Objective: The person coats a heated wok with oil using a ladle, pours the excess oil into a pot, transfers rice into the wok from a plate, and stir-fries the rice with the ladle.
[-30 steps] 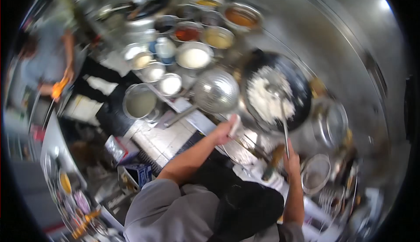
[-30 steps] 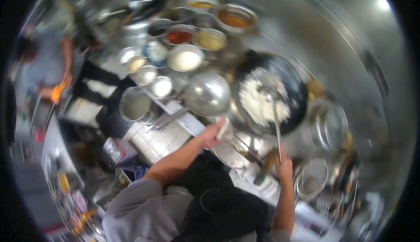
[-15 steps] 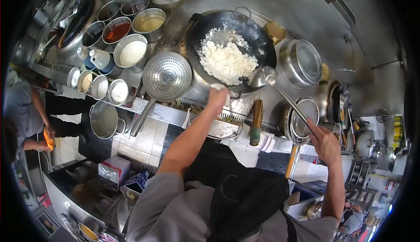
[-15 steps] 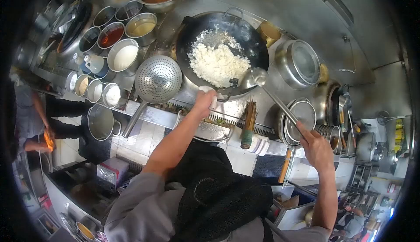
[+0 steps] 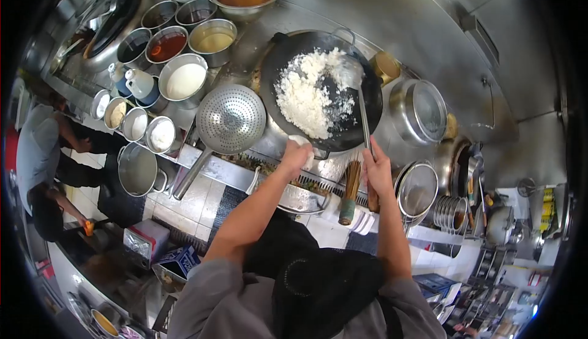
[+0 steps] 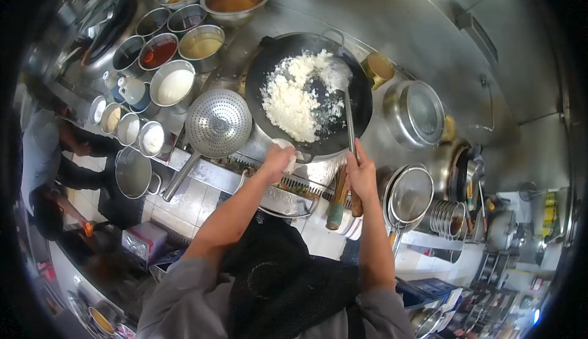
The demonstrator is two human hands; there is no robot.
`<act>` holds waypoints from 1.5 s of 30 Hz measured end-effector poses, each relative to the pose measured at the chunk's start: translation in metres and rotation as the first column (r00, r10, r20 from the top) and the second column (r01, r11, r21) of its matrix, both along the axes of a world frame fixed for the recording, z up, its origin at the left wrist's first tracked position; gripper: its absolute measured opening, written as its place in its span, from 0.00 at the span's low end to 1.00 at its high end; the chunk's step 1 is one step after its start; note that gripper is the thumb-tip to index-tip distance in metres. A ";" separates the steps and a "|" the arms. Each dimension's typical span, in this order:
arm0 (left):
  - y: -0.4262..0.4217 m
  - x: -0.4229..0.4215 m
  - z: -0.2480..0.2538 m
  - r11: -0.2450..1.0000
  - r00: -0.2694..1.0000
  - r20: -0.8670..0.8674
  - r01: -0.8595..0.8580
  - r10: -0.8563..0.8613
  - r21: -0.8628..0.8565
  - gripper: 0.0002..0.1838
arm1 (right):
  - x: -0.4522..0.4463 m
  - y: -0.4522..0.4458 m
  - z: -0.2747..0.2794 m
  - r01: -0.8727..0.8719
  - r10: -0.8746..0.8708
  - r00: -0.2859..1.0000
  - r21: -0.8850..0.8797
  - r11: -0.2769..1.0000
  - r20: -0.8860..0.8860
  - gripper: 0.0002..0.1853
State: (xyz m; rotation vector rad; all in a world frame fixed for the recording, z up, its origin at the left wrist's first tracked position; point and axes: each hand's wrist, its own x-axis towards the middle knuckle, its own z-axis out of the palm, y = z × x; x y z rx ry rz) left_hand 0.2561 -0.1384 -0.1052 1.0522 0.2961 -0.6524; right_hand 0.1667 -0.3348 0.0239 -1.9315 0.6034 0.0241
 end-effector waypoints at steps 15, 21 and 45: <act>0.009 -0.008 0.009 0.982 0.990 -0.142 -0.026 -0.001 -0.188 0.16 | 0.048 0.026 -0.010 0.013 -0.006 0.997 -0.094 0.996 0.077 0.29; 0.015 0.001 0.006 0.965 0.991 -0.039 0.114 -0.127 -0.237 0.12 | 0.009 0.037 -0.065 -0.242 0.246 0.969 -0.211 0.947 -0.005 0.30; 0.022 -0.003 0.013 0.980 0.997 -0.040 0.053 -0.061 -0.193 0.17 | -0.062 -0.005 0.124 -0.525 0.399 0.851 -0.540 0.658 -0.342 0.26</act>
